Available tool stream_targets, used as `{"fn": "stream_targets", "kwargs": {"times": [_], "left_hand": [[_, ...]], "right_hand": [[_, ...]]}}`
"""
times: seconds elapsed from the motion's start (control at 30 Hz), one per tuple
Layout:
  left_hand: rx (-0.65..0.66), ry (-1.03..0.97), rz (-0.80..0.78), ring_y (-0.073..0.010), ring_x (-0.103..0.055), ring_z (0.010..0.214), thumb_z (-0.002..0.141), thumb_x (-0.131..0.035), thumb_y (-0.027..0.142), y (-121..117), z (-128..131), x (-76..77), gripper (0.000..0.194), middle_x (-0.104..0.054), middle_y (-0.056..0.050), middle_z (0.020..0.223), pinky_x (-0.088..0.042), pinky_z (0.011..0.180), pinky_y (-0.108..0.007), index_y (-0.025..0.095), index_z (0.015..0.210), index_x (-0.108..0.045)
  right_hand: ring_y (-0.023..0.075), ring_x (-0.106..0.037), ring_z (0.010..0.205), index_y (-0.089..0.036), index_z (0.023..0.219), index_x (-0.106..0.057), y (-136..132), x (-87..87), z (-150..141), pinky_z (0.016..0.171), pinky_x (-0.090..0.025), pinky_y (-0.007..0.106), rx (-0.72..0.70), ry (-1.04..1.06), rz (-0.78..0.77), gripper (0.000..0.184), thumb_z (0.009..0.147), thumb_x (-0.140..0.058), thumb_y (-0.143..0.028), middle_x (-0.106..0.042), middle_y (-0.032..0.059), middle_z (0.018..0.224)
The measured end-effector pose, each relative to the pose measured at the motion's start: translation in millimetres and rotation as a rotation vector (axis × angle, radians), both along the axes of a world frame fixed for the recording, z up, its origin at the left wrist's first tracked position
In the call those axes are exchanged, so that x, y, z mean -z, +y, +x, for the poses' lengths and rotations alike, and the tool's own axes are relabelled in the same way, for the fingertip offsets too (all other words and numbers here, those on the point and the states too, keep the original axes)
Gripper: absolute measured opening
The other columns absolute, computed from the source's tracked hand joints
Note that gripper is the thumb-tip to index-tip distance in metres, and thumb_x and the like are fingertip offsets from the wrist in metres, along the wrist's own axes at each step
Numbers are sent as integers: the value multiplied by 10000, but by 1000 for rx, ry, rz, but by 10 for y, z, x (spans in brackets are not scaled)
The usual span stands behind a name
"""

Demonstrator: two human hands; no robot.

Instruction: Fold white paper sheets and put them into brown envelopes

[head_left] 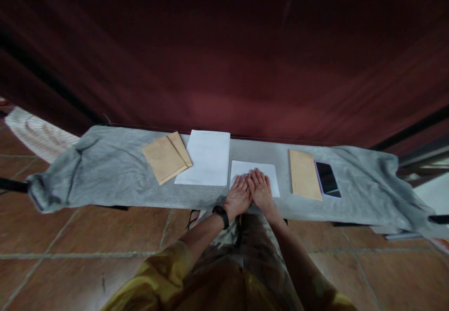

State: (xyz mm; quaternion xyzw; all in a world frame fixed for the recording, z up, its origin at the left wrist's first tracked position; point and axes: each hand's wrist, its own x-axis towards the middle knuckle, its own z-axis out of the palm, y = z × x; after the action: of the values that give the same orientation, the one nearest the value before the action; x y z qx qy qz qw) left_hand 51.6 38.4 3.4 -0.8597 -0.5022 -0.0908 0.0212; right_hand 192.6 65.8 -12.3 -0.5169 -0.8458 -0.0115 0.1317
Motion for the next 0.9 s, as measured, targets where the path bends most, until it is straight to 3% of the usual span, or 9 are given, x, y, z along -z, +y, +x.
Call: {"fn": "stream_targets", "kwargs": {"times": [0.27, 0.53, 0.67, 0.9], "left_hand": [[-17, 24, -29, -271, -326, 1477, 1016, -325, 353, 10, 49, -22, 552, -408, -164, 1559, -210, 1230, -502, 79, 1484, -429], [-20, -14, -42, -259, -301, 1489, 1021, -321, 358, 14, 25, 13, 555, -343, -141, 1599, -235, 1224, -487, 101, 1509, -383], [-12, -50, -30, -254, -282, 1497, 1016, -335, 343, 11, 8, 40, 547, -343, -135, 1600, -232, 1228, -497, 109, 1508, -382], [-4, -99, -19, -221, -240, 1512, 983, -338, 265, 17, -30, 8, 566, -350, -135, 1597, -223, 1243, -476, 95, 1523, -338]], "right_hand": [[289, -331, 1464, -109, 1522, -383, 31, 83, 247, 1163, -297, 482, 171, 0, 43, 553, 1051, -285, -380, -332, 182, 1596], [295, -402, 1420, -65, 1512, -379, -70, 187, 502, 1156, -311, 464, 288, 32, 104, 620, 1046, -280, -462, -424, 200, 1542], [314, -416, 1408, -45, 1515, -361, -130, 149, 440, 1146, -314, 508, 366, 75, 122, 605, 1046, -285, -420, -446, 234, 1517], [257, -352, 1456, -134, 1510, -406, -227, 30, 127, 1177, -282, 454, 149, 72, 23, 538, 1053, -275, -387, -393, 148, 1574]]}}
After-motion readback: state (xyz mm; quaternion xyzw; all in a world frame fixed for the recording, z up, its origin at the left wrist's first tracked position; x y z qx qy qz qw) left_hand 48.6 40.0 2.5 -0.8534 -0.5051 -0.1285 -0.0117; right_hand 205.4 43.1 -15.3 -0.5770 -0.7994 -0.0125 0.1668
